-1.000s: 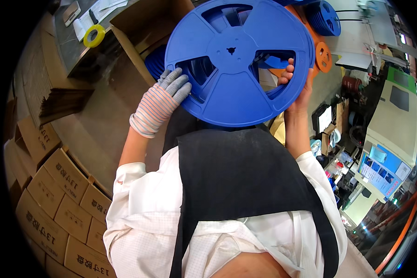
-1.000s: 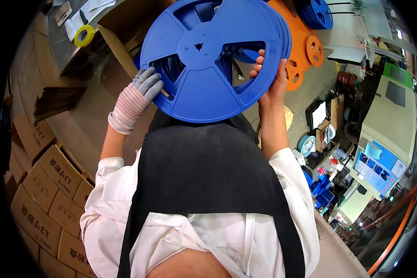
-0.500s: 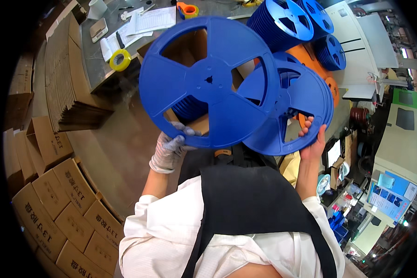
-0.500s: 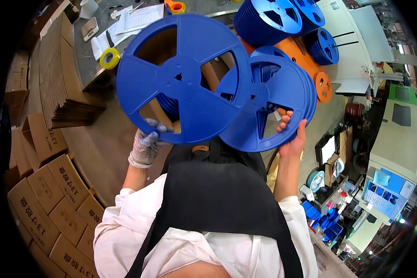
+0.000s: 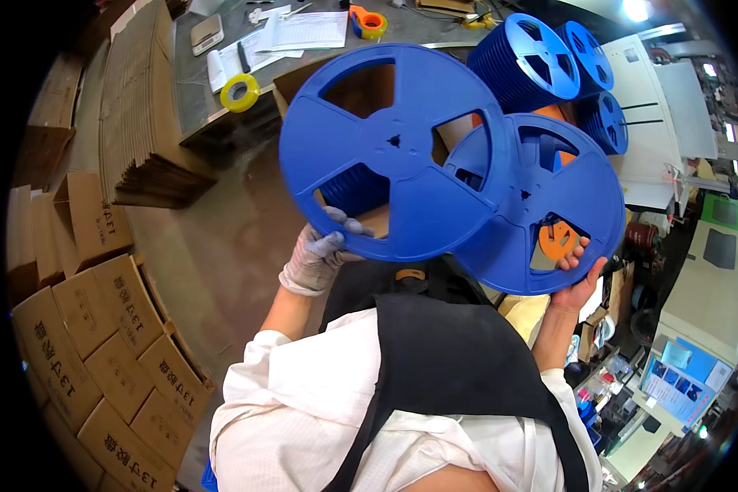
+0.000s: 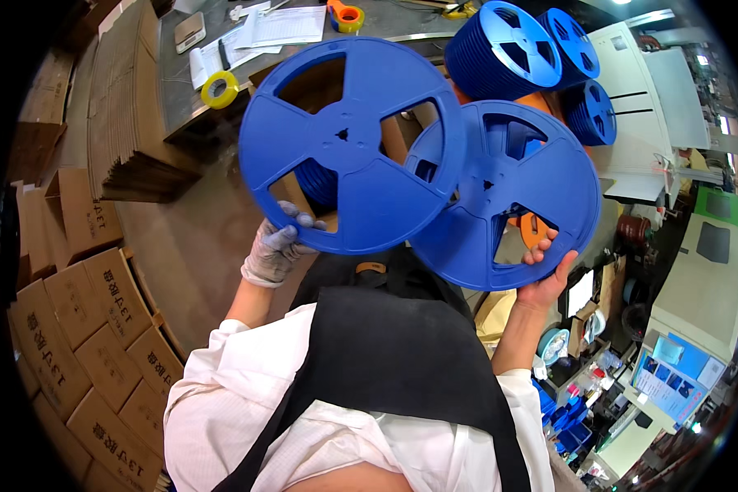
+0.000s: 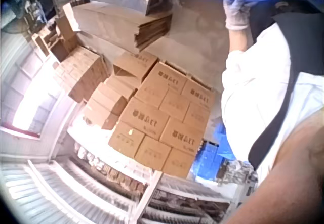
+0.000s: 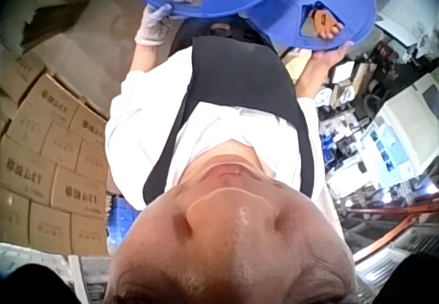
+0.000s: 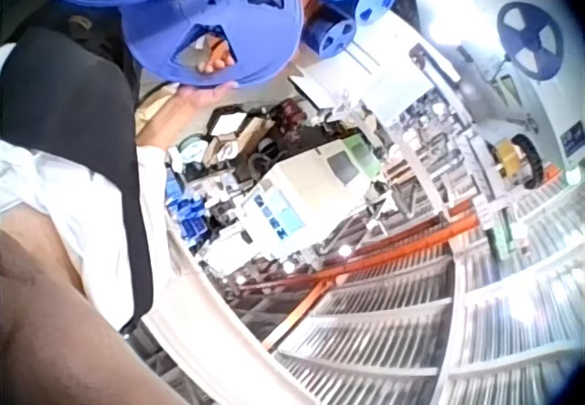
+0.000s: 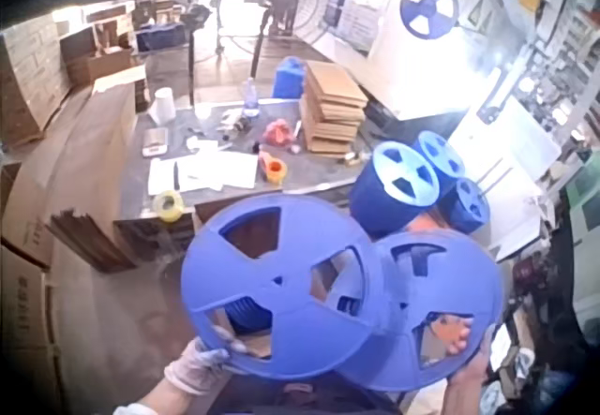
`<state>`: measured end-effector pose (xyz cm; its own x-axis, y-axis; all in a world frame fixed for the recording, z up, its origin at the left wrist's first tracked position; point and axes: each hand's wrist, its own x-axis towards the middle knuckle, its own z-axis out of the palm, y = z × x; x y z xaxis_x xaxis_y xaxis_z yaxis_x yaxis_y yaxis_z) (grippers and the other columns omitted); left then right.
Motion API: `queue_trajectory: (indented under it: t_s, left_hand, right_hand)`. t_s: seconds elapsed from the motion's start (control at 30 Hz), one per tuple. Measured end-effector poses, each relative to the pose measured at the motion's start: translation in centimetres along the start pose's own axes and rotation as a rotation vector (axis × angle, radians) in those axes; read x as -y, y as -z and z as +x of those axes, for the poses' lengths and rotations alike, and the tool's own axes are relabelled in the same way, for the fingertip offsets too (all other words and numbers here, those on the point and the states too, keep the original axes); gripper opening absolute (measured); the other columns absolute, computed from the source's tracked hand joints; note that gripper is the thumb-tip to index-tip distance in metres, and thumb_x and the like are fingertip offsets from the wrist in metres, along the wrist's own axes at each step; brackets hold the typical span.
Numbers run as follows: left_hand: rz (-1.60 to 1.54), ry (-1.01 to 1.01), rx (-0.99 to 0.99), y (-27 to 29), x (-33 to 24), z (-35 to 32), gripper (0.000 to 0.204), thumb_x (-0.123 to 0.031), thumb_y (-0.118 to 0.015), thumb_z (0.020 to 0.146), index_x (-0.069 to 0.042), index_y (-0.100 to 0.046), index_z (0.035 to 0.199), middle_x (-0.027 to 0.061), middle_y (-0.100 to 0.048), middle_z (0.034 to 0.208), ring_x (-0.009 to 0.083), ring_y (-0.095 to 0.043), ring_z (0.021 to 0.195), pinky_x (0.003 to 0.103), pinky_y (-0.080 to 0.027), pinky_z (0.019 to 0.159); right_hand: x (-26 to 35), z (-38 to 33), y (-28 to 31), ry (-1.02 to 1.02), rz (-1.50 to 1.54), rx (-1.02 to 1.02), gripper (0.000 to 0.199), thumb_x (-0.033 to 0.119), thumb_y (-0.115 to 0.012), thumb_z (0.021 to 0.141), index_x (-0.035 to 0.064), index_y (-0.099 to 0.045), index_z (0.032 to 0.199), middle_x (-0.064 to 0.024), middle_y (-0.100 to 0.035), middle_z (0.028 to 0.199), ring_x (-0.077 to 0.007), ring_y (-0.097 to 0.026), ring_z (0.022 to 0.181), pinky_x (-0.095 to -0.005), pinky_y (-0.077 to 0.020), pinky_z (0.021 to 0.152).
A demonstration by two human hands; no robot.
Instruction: The person picks up blue plastic spools from a table and places them into a cardboard box. The person repeatedly picks up spools and stacks them inside the box.
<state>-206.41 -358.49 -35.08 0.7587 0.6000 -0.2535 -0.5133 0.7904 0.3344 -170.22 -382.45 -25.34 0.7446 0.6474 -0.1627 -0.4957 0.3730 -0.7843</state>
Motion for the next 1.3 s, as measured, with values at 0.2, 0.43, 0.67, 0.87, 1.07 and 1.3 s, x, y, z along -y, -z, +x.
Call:
queue_trajectory:
  t_s: [0.2,0.43,0.67,0.87,1.07,1.3]
  left_hand:
    - [0.304,-0.442,0.039,-0.8,-0.2,1.6,0.024,0.005,-0.058,0.082,-0.007,-0.054,0.102,0.0132,-0.064,0.098,0.0341,-0.061,0.102,0.046,-0.046,0.096]
    - [1.296,-0.666,-0.130,-2.6,3.0,4.0,0.032,0.012,-0.055,0.074,-0.006,-0.050,0.100,0.0169,-0.061,0.112,0.0317,-0.054,0.114,0.038,-0.041,0.097]
    - [1.977,-0.915,0.365,-4.3,5.1,4.6,0.033,-0.004,-0.061,0.069,-0.005,-0.053,0.101,0.0148,-0.059,0.113,0.0434,-0.049,0.114,0.058,-0.033,0.100]
    - [1.840,-0.728,0.635,-4.1,5.2,5.5,0.034,-0.001,-0.060,0.068,-0.003,-0.055,0.101,0.0151,-0.061,0.113,0.0357,-0.055,0.112,0.049,-0.040,0.100]
    - [1.533,-0.551,0.427,-3.7,5.1,5.2,0.042,0.006,-0.061,0.068,-0.003,-0.058,0.108,0.0167,-0.063,0.110,0.0370,-0.059,0.106,0.040,-0.045,0.095]
    - [0.082,-0.076,-0.246,-2.5,2.7,4.6,0.022,-0.012,-0.063,0.086,-0.006,-0.056,0.106,0.0087,-0.064,0.097,0.0260,-0.062,0.095,0.046,-0.047,0.096]
  right_hand:
    - [0.4,0.5,0.2,0.009,0.033,-0.079,0.058,0.049,-0.053,0.091,-0.0016,-0.050,0.118,-0.0063,-0.057,0.089,-0.0134,-0.052,0.068,-0.0268,-0.0436,0.060]
    - [-0.1,1.2,-0.2,-0.111,0.303,0.077,0.056,0.046,-0.055,0.090,-0.0017,-0.048,0.118,-0.0066,-0.058,0.089,-0.0133,-0.053,0.070,-0.0272,-0.0447,0.062]
    - [-0.5,1.5,-2.1,-0.276,0.430,0.119,0.058,0.045,-0.051,0.093,-0.0042,-0.046,0.122,-0.0096,-0.059,0.092,-0.0148,-0.055,0.073,-0.0298,-0.0481,0.066]
    - [-0.4,2.8,-4.3,-0.342,0.283,0.150,0.061,0.045,-0.042,0.096,-0.0082,-0.044,0.125,-0.0180,-0.062,0.108,-0.0235,-0.065,0.087,-0.0348,-0.0560,0.073]
    - [-0.7,3.9,-5.7,-0.350,-0.022,0.084,0.060,0.047,-0.038,0.097,-0.0071,-0.046,0.123,-0.0192,-0.061,0.112,-0.0249,-0.066,0.090,-0.0364,-0.0555,0.080]
    - [-1.8,2.6,-6.5,-0.339,-0.482,-0.127,0.042,0.034,-0.051,0.095,-0.0046,-0.055,0.112,-0.0154,-0.066,0.096,-0.0207,-0.066,0.077,-0.0310,-0.0538,0.069]
